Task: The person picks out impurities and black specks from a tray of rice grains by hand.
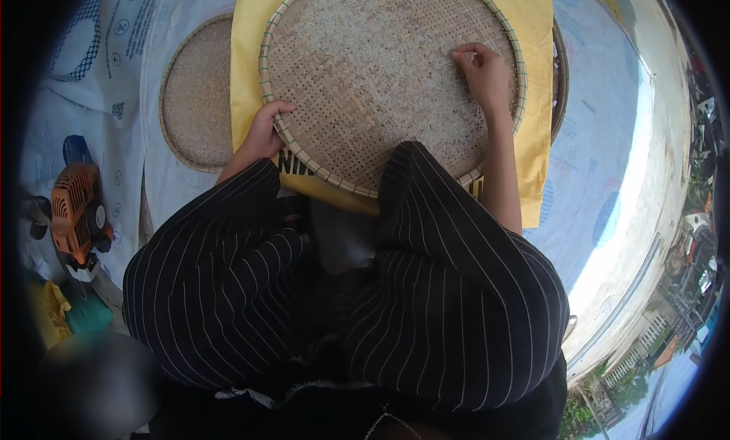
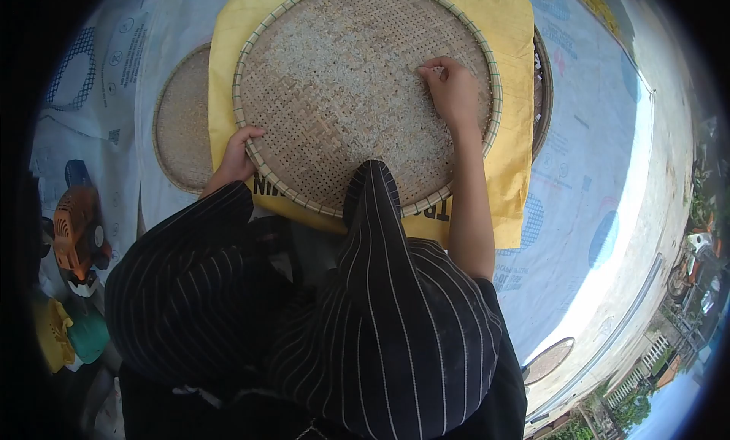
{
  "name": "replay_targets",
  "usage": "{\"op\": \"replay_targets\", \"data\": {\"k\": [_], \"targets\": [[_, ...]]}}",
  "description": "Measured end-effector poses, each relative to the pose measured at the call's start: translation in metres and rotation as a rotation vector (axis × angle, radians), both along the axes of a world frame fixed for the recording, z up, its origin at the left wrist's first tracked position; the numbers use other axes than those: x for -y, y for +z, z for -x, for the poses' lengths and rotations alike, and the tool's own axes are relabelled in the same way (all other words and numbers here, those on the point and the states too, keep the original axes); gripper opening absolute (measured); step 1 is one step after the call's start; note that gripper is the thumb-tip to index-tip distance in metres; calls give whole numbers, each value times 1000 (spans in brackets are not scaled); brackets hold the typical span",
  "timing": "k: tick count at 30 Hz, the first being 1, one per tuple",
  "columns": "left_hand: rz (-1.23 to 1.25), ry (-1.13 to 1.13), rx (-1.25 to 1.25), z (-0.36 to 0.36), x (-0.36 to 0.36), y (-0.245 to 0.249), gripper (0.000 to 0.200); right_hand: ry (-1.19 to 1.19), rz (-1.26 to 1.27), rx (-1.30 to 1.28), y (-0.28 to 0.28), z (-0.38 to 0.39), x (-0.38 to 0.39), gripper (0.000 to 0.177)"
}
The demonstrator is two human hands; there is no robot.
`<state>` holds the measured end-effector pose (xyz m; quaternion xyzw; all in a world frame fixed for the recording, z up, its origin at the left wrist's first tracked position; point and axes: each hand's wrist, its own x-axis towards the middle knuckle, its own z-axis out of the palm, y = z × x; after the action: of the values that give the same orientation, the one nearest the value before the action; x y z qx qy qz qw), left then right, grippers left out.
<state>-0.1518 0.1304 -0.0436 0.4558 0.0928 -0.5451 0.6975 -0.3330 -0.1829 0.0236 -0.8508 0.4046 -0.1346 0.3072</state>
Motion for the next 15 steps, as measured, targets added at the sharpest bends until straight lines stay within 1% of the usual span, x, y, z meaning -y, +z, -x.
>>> {"op": "replay_targets", "data": {"k": [1,5,11,13,14,15], "targets": [[0,3,0,0,0,0,46,-3,41,-29,2,-2,-2,17],[10,-12,-11,-1,0,1,44,11,55,-24,-9,-4,0,18],[9,-17,-8,0,1,5,42,-9,-36,-61,-8,-2,8,21],[14,-12,-4,1,2,7,43,-7,-475,281,-16,5,15,20],[23,-16,0,2,2,9,43,0,-476,279,-14,9,18,20],[33,-20,3,2,2,9,44,14,-886,571,-8,15,18,18]]}}
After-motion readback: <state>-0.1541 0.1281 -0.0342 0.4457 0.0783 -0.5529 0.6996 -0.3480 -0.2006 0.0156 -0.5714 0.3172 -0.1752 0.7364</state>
